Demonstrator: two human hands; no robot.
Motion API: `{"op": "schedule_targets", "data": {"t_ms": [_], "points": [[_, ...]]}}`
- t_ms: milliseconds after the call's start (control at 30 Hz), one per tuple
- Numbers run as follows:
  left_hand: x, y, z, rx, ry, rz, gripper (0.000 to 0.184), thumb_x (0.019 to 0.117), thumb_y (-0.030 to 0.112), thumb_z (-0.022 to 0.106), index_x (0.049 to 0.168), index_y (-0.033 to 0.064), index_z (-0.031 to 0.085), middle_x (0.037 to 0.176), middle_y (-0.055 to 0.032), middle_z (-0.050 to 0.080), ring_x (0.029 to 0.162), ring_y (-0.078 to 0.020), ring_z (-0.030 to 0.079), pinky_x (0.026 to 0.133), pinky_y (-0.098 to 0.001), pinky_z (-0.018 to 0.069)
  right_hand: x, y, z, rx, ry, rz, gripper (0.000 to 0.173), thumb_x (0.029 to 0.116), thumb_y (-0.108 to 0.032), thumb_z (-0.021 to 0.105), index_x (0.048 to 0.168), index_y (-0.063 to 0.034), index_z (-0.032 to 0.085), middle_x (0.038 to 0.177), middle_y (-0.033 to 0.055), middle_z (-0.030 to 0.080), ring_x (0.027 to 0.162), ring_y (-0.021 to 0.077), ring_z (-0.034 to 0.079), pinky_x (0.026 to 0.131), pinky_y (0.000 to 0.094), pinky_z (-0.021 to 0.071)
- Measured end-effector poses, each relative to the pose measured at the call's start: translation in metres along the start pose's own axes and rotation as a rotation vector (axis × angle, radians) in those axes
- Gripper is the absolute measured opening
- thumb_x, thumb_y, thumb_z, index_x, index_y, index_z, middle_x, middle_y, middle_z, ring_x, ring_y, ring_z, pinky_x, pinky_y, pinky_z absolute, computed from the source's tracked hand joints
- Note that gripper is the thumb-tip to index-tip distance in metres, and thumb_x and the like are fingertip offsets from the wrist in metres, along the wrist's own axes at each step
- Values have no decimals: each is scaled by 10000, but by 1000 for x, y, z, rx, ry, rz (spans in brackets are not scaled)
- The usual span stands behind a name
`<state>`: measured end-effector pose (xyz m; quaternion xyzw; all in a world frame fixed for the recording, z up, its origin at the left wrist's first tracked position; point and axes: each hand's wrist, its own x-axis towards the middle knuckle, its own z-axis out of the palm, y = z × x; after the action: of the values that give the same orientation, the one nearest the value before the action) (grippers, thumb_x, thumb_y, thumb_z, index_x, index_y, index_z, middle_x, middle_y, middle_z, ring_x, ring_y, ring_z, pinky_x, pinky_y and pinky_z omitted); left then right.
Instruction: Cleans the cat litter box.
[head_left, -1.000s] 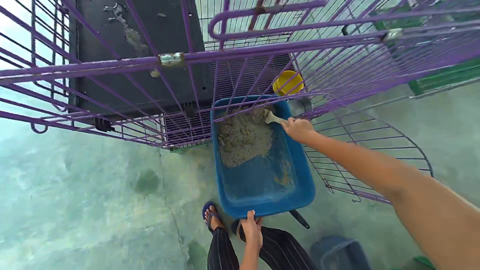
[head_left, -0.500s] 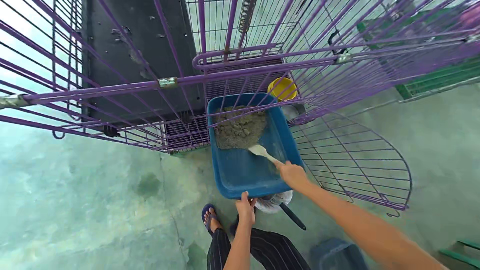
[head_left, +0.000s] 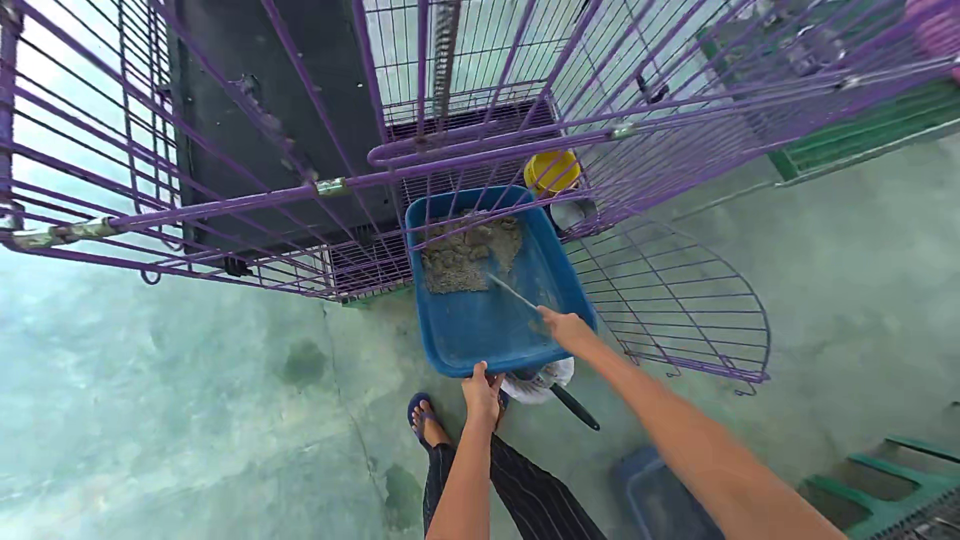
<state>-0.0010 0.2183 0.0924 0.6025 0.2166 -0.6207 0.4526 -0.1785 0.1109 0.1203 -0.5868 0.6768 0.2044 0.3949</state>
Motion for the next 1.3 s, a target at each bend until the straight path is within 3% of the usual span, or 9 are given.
{"op": "schedule_targets", "data": {"t_ms": [67,233,333,467,667,767,900,1100,1300], "points": [[-2,5,2,21,6,1,284,1069,42,444,1334,-56,417,1059,-211,568,831,-239,640,738,-346,584,-5,-16,-3,7,14,26,483,1150,-247,305,1625,-173,350,1313,297,641,1231,488,617,1041,608,475],[-9,19,22,73,-48,26,320,1088,96,436,1369,-52,398,1096,-196,566,861,-219,635,766,-327,573,-13,-35,-20,6,-3,84,468,1146,-291,313,1587,-182,425,1374,269,618,1277,461,599,1032,627,477],[-7,35,46,92,-82,59,315,1099,126,416,1363,-45,397,1045,-170,557,815,-196,623,738,-315,568,-32,-36,-41,17,-7,83,435,1126,-285,372,1495,-139,548,1387,251,621,1293,452,589,1045,651,454],[2,46,54,114,-48,18,317,1098,149,409,1359,-31,405,1087,-176,532,862,-216,597,774,-323,550,-66,-37,-80,55,102,69,463,1135,-325,353,1573,-217,456,1410,251,598,1300,444,582,1045,624,463],[-23,44,22,265,-94,-40,439,1127,263,376,1448,-30,314,1201,-181,517,984,-210,604,867,-331,535,-112,-1,-63,82,205,41,475,1126,-303,392,1593,-222,427,1422,292,562,1176,482,634,968,617,500],[-38,40,3,332,-89,-70,359,1124,217,370,1385,-29,347,1127,-149,516,927,-186,606,840,-316,544,-128,8,-46,133,207,66,494,1133,-323,373,1612,-201,387,1428,296,550,1145,482,648,951,605,516],[-54,29,-29,463,-59,-103,327,1114,181,368,1353,-41,391,1062,-157,549,870,-198,611,799,-327,546,-138,11,-23,221,126,122,478,1135,-319,361,1581,-164,436,1454,297,539,1255,483,598,1020,627,482],[-62,19,-77,567,19,-136,314,1114,203,376,1308,-37,433,1011,-152,552,826,-204,600,766,-335,548,-149,15,4,321,111,133,470,1135,-332,359,1572,-187,455,1431,281,567,1281,471,585,1042,628,471],[-81,16,-81,746,-32,-100,320,1121,195,339,1303,-53,427,994,-141,533,827,-191,585,779,-331,533,-170,18,9,454,144,110,479,1137,-316,349,1593,-185,418,1432,279,568,1294,465,576,1060,631,451]]}}
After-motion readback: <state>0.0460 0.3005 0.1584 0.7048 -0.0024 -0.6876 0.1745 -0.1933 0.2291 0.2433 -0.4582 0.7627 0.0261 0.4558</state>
